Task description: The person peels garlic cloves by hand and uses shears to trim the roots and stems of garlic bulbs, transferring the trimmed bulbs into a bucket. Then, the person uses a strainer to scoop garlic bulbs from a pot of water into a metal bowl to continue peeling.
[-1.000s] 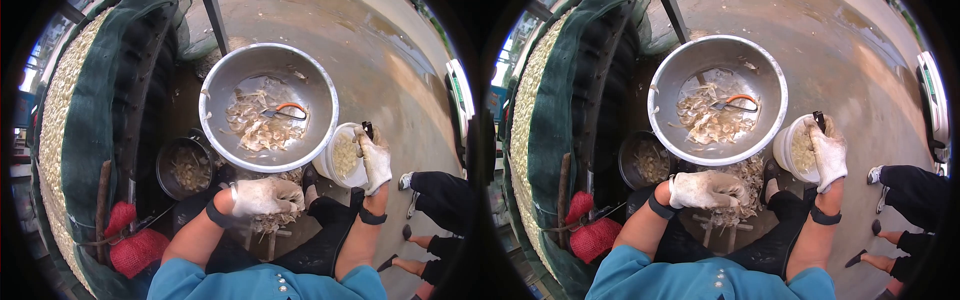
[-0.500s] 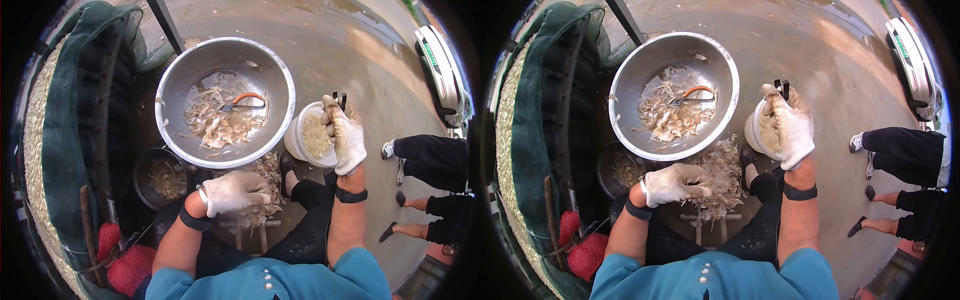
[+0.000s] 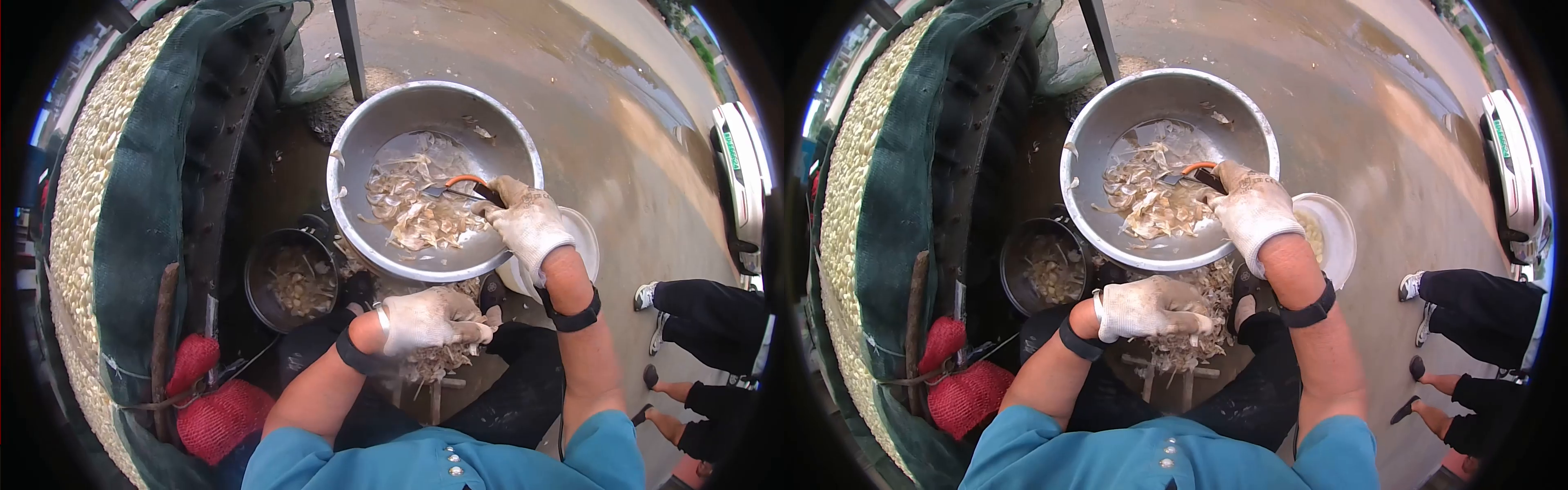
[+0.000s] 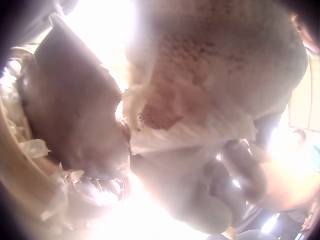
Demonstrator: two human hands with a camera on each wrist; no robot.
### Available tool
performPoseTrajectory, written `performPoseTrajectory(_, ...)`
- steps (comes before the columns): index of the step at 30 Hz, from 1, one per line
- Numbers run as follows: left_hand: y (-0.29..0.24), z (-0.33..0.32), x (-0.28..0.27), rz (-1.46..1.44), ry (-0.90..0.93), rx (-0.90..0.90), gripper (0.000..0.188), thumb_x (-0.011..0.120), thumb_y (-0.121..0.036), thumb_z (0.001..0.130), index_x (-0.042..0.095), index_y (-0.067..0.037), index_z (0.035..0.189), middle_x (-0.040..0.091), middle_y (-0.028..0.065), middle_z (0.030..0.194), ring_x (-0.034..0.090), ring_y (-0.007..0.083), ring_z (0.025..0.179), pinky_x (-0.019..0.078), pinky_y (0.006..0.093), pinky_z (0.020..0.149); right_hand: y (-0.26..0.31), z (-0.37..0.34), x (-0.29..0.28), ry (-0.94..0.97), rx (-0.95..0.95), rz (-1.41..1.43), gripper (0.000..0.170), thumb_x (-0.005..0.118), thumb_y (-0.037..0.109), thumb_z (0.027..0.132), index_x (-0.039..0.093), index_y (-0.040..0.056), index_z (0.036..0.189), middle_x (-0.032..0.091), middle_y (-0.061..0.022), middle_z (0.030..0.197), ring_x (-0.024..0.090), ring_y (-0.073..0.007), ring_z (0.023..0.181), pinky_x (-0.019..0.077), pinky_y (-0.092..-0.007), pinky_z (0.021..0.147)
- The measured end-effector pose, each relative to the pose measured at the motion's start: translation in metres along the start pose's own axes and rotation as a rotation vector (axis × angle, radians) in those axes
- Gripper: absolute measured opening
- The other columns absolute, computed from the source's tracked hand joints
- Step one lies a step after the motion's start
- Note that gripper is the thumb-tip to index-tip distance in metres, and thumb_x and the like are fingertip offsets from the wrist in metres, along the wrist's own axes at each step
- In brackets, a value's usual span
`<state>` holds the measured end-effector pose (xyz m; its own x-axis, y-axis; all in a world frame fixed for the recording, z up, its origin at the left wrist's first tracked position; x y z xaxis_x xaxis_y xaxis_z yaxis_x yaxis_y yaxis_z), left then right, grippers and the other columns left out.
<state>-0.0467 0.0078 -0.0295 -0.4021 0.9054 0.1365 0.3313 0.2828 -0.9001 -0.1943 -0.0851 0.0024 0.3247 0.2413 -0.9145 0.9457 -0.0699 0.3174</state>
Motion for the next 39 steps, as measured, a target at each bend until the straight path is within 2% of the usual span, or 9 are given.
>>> performPoseTrajectory(1, -0.002, -0.002, -0.002, 0.063, -0.045, 0.025, 0.035, 0.061, -0.036, 0.09, 0.065, -0.003, 0.101, 0.063, 0.0139, 0.096, 0.06, 0.0256, 0.092, 0.0459, 0.036, 0.083, 0.009, 0.008, 0.001, 0.114, -0.019, -0.124, 0.03, 0.06, 0.027, 0.085, 0.063, 0.0067, 0.107, 0.066, -0.0186, 0.101, 0.063, -0.0323, 0.097, 0.0489, -0.0413, 0.083)
performPoseTrajectory(5, 0.001, -0.008, -0.008, 0.12, -0.116, 0.113, 0.036, 0.06, -0.037, 0.089, 0.064, -0.003, 0.101, 0.062, 0.016, 0.098, 0.059, 0.0291, 0.095, 0.0452, 0.0374, 0.084, 0.013, 0.042, 0.039, 0.349, -0.125, -0.569, 0.028, 0.054, 0.017, 0.085, 0.063, 0.0076, 0.111, 0.066, -0.0165, 0.104, 0.065, -0.0307, 0.098, 0.0516, -0.0413, 0.081)
performPoseTrajectory(13, -0.001, -0.019, -0.015, 0.099, -0.128, 0.113, 0.035, 0.059, -0.036, 0.09, 0.064, -0.005, 0.104, 0.063, 0.0151, 0.102, 0.06, 0.0278, 0.099, 0.0453, 0.0366, 0.088, 0.005, 0.061, 0.066, 0.377, -0.176, -0.638, 0.03, 0.048, 0.012, 0.089, 0.059, 0.0068, 0.116, 0.066, -0.0158, 0.107, 0.065, -0.0309, 0.098, 0.0521, -0.041, 0.083)
performPoseTrajectory(16, 0.002, -0.023, -0.017, 0.114, -0.145, 0.135, 0.034, 0.059, -0.034, 0.09, 0.064, -0.005, 0.106, 0.063, 0.0149, 0.104, 0.06, 0.0277, 0.1, 0.0452, 0.0362, 0.089, 0.001, 0.066, 0.072, 0.403, -0.065, -0.528, 0.03, 0.048, 0.013, 0.089, 0.059, 0.0073, 0.116, 0.065, -0.0176, 0.108, 0.065, -0.032, 0.099, 0.0517, -0.041, 0.083)
performPoseTrajectory(21, 0.005, -0.025, -0.017, 0.054, -0.135, 0.115, 0.032, 0.059, -0.032, 0.091, 0.063, -0.005, 0.107, 0.064, 0.0145, 0.104, 0.06, 0.0273, 0.1, 0.0456, 0.0358, 0.089, 0.013, 0.05, 0.062, 0.559, -0.131, -0.693, 0.034, 0.051, 0.017, 0.085, 0.062, 0.007, 0.116, 0.066, -0.0169, 0.109, 0.064, -0.032, 0.101, 0.0512, -0.042, 0.085)
performPoseTrajectory(29, 0.011, -0.024, -0.015, 0.04, -0.129, 0.14, 0.029, 0.058, -0.028, 0.09, 0.063, -0.005, 0.107, 0.064, 0.0135, 0.104, 0.06, 0.0263, 0.099, 0.0457, 0.0353, 0.088, 0.009, 0.042, 0.016, 0.337, -0.117, -0.278, 0.029, 0.051, 0.023, 0.082, 0.063, 0.0034, 0.1, 0.064, -0.024, 0.097, 0.062, -0.0375, 0.093, 0.0476, -0.0426, 0.08)
performPoseTrajectory(32, 0.009, -0.028, -0.016, 0.009, -0.143, 0.123, 0.028, 0.058, -0.027, 0.09, 0.063, -0.005, 0.106, 0.064, 0.0132, 0.103, 0.06, 0.0262, 0.098, 0.0458, 0.0353, 0.087, 0.011, 0.052, 0.004, 0.255, -0.069, -0.213, 0.032, 0.049, 0.023, 0.085, 0.061, 0.0028, 0.106, 0.063, -0.0258, 0.102, 0.06, -0.038, 0.101, 0.0468, -0.0427, 0.086)
performPoseTrajectory(37, 0.011, -0.028, -0.019, -0.011, -0.147, 0.115, 0.027, 0.057, -0.027, 0.09, 0.063, -0.006, 0.105, 0.064, 0.0125, 0.101, 0.06, 0.0255, 0.097, 0.0459, 0.0355, 0.087, 0.005, 0.07, 0.018, 0.177, 0.055, -0.348, 0.029, 0.047, 0.024, 0.09, 0.06, 0.0036, 0.107, 0.064, -0.0231, 0.105, 0.061, -0.0363, 0.102, 0.0475, -0.0442, 0.086)
performPoseTrajectory(39, 0.01, -0.029, -0.021, 0.002, -0.156, 0.123, 0.027, 0.057, -0.028, 0.09, 0.063, -0.005, 0.105, 0.064, 0.0126, 0.101, 0.06, 0.0258, 0.097, 0.0459, 0.0356, 0.087, 0.005, 0.073, 0.03, 0.21, -0.025, -0.383, 0.03, 0.047, 0.024, 0.091, 0.06, 0.0042, 0.108, 0.064, -0.0226, 0.105, 0.061, -0.0362, 0.102, 0.0478, -0.044, 0.086)
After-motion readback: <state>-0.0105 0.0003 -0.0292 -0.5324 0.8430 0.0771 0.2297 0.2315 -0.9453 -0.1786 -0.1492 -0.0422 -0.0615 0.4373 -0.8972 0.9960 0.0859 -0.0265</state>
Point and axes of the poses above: each hand's wrist, its own z-axis towards the middle knuckle, its own x-axis out of the palm, y = z × x, the point moved 4 cm from there along z, towards the middle knuckle
